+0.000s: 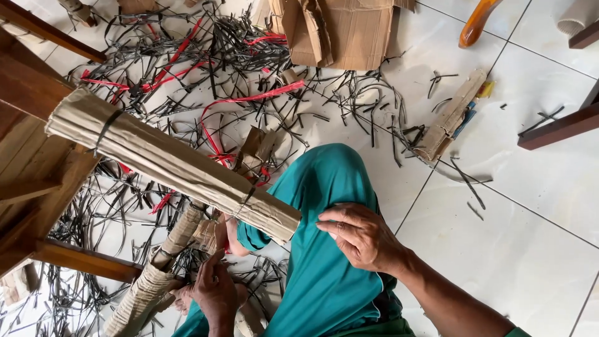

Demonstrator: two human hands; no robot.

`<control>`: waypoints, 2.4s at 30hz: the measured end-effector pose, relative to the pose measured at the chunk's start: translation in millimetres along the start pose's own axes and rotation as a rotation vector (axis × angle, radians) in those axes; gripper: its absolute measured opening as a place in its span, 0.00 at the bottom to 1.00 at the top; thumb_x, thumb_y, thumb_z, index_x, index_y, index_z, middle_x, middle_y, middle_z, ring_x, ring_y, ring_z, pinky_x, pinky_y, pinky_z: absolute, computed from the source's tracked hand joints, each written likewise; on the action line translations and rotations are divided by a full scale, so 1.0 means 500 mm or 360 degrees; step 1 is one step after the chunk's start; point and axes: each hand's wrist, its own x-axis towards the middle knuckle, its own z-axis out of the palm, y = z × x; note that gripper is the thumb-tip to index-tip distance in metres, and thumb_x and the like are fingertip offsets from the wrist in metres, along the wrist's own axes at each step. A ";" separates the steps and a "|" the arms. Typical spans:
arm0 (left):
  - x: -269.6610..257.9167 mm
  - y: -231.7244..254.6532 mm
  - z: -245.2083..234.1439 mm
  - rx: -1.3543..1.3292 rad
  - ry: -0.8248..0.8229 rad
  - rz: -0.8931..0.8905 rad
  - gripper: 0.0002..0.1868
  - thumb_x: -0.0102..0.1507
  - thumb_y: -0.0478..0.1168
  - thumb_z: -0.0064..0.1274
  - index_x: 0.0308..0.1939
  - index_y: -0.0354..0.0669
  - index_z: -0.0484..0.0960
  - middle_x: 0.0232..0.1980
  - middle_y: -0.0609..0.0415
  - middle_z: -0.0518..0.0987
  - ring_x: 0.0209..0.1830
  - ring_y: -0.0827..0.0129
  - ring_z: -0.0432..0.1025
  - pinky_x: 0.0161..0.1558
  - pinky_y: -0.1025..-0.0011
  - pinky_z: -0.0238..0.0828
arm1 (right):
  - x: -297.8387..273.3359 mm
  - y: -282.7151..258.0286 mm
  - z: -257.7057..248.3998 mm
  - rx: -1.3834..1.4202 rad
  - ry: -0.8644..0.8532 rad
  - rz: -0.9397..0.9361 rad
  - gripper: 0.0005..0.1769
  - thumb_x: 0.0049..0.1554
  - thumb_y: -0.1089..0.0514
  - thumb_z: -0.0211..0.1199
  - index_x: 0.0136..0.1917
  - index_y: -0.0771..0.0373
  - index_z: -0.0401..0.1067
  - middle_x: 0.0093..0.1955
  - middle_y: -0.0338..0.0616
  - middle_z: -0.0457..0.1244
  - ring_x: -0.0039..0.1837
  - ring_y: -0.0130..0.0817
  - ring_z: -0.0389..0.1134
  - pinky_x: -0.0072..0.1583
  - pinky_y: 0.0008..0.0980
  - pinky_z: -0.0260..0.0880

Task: Wrapping wooden chair crossbars with protective cardboard and securing them with string for transport.

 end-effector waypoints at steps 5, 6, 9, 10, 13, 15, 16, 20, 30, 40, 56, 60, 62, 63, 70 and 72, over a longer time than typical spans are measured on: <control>0.000 0.029 0.001 0.0098 -0.0093 -0.0045 0.20 0.63 0.26 0.42 0.46 0.50 0.88 0.45 0.61 0.85 0.44 0.68 0.78 0.44 0.69 0.72 | 0.003 -0.002 -0.006 0.0048 0.0078 0.0028 0.14 0.62 0.67 0.54 0.60 0.67 0.75 0.61 0.53 0.67 0.59 0.44 0.70 0.63 0.41 0.74; 0.002 0.041 0.001 0.0149 -0.0154 -0.0128 0.21 0.63 0.28 0.43 0.45 0.55 0.89 0.45 0.63 0.85 0.44 0.69 0.78 0.43 0.68 0.71 | 0.005 -0.002 -0.009 0.0077 0.0093 0.0030 0.15 0.62 0.66 0.54 0.60 0.68 0.75 0.61 0.53 0.67 0.58 0.44 0.70 0.63 0.41 0.74; 0.000 0.041 0.017 0.0044 -0.0192 -0.0140 0.17 0.66 0.29 0.44 0.43 0.53 0.88 0.44 0.63 0.86 0.32 0.74 0.81 0.36 0.75 0.70 | -0.009 0.011 -0.005 0.0035 0.0277 0.0105 0.14 0.65 0.63 0.53 0.61 0.65 0.74 0.60 0.51 0.67 0.60 0.46 0.70 0.62 0.42 0.75; -0.002 0.041 0.021 0.0042 -0.0207 -0.0131 0.17 0.66 0.29 0.44 0.43 0.53 0.88 0.44 0.63 0.86 0.32 0.74 0.81 0.36 0.75 0.70 | -0.013 0.017 -0.005 0.0027 0.0284 0.0119 0.14 0.65 0.63 0.53 0.61 0.65 0.74 0.60 0.51 0.67 0.60 0.46 0.70 0.62 0.42 0.75; -0.007 0.021 0.042 -0.0005 -0.0153 -0.0015 0.16 0.66 0.26 0.48 0.42 0.50 0.88 0.47 0.60 0.86 0.29 0.72 0.80 0.30 0.77 0.70 | -0.024 0.036 -0.009 0.0044 0.0457 0.0228 0.13 0.65 0.65 0.54 0.61 0.65 0.74 0.60 0.52 0.68 0.58 0.47 0.71 0.62 0.42 0.75; -0.018 -0.015 0.062 -0.0191 -0.0147 0.0055 0.16 0.67 0.25 0.44 0.43 0.47 0.86 0.48 0.55 0.85 0.30 0.70 0.79 0.33 0.79 0.73 | -0.030 0.050 -0.015 0.0033 0.0568 0.0272 0.14 0.64 0.68 0.54 0.62 0.65 0.74 0.59 0.49 0.68 0.60 0.43 0.71 0.63 0.38 0.75; -0.015 0.004 0.064 -0.0202 -0.0166 0.0070 0.16 0.67 0.25 0.44 0.43 0.47 0.86 0.48 0.55 0.85 0.30 0.70 0.79 0.33 0.79 0.73 | -0.035 0.056 -0.017 0.0013 0.0580 0.0286 0.14 0.64 0.68 0.54 0.62 0.65 0.74 0.59 0.49 0.68 0.60 0.43 0.71 0.63 0.38 0.75; -0.012 0.043 0.074 0.0062 -0.0351 -0.0339 0.14 0.66 0.33 0.49 0.38 0.57 0.89 0.40 0.66 0.85 0.33 0.76 0.81 0.30 0.80 0.72 | -0.070 0.103 -0.008 -0.0013 0.0674 0.0411 0.15 0.64 0.68 0.52 0.62 0.67 0.74 0.59 0.52 0.67 0.54 0.38 0.70 0.56 0.32 0.78; -0.016 0.004 0.077 0.0228 -0.0567 -0.0556 0.12 0.64 0.40 0.50 0.37 0.62 0.90 0.29 0.64 0.87 0.37 0.80 0.83 0.39 0.79 0.75 | -0.279 0.399 0.046 -0.0113 0.1113 0.1845 0.16 0.64 0.60 0.53 0.63 0.59 0.74 0.59 0.43 0.71 0.45 0.30 0.69 0.48 0.31 0.71; -0.034 -0.096 0.081 -0.0323 -0.0658 -0.0487 0.15 0.68 0.37 0.45 0.50 0.46 0.88 0.40 0.49 0.90 0.34 0.70 0.85 0.42 0.76 0.84 | -0.441 0.546 0.017 -0.0685 0.0356 0.2550 0.22 0.59 0.66 0.55 0.66 0.60 0.62 0.74 0.49 0.50 0.62 0.57 0.64 0.53 0.58 0.68; 0.004 0.049 0.024 -0.0156 -0.0671 -0.0691 0.16 0.61 0.37 0.49 0.46 0.53 0.90 0.44 0.62 0.90 0.39 0.74 0.84 0.44 0.75 0.74 | -0.181 0.148 0.057 0.0507 0.1127 0.1423 0.12 0.63 0.62 0.53 0.60 0.63 0.63 0.40 0.48 0.67 0.38 0.31 0.67 0.42 0.26 0.69; 0.035 0.122 -0.019 -0.0703 -0.0650 -0.0762 0.11 0.60 0.39 0.56 0.41 0.43 0.92 0.39 0.56 0.90 0.39 0.75 0.80 0.42 0.77 0.76 | -0.041 -0.072 -0.012 0.0546 0.0669 0.0886 0.06 0.65 0.61 0.52 0.51 0.67 0.63 0.38 0.49 0.69 0.34 0.27 0.68 0.40 0.22 0.72; 0.049 0.164 -0.065 -0.0870 -0.0668 -0.0908 0.12 0.61 0.42 0.56 0.39 0.40 0.91 0.38 0.53 0.89 0.39 0.71 0.80 0.44 0.74 0.76 | -0.002 -0.124 0.013 0.0574 0.0349 0.0684 0.09 0.62 0.57 0.55 0.52 0.64 0.68 0.39 0.42 0.72 0.39 0.25 0.73 0.44 0.22 0.75; 0.060 0.188 -0.084 -0.1055 -0.0769 -0.1009 0.15 0.62 0.46 0.56 0.36 0.37 0.91 0.37 0.49 0.88 0.38 0.68 0.79 0.46 0.71 0.75 | 0.015 -0.149 0.020 0.0538 0.0089 0.0522 0.12 0.60 0.53 0.58 0.53 0.62 0.72 0.40 0.34 0.75 0.43 0.24 0.78 0.47 0.21 0.79; 0.046 0.174 -0.155 -0.2082 -0.0334 -0.1229 0.33 0.69 0.61 0.33 0.48 0.35 0.82 0.44 0.42 0.84 0.47 0.56 0.78 0.54 0.59 0.72 | 0.083 -0.199 0.249 0.0421 -0.1011 0.0553 0.20 0.59 0.55 0.57 0.65 0.45 0.68 0.37 0.32 0.73 0.40 0.42 0.73 0.44 0.43 0.69; 0.050 0.158 -0.168 -0.2344 -0.0072 -0.1125 0.38 0.71 0.65 0.25 0.52 0.36 0.79 0.44 0.39 0.83 0.47 0.54 0.78 0.54 0.57 0.73 | 0.085 -0.198 0.288 0.0174 -0.1229 0.0443 0.22 0.58 0.53 0.57 0.66 0.45 0.68 0.47 0.40 0.74 0.46 0.51 0.73 0.45 0.53 0.70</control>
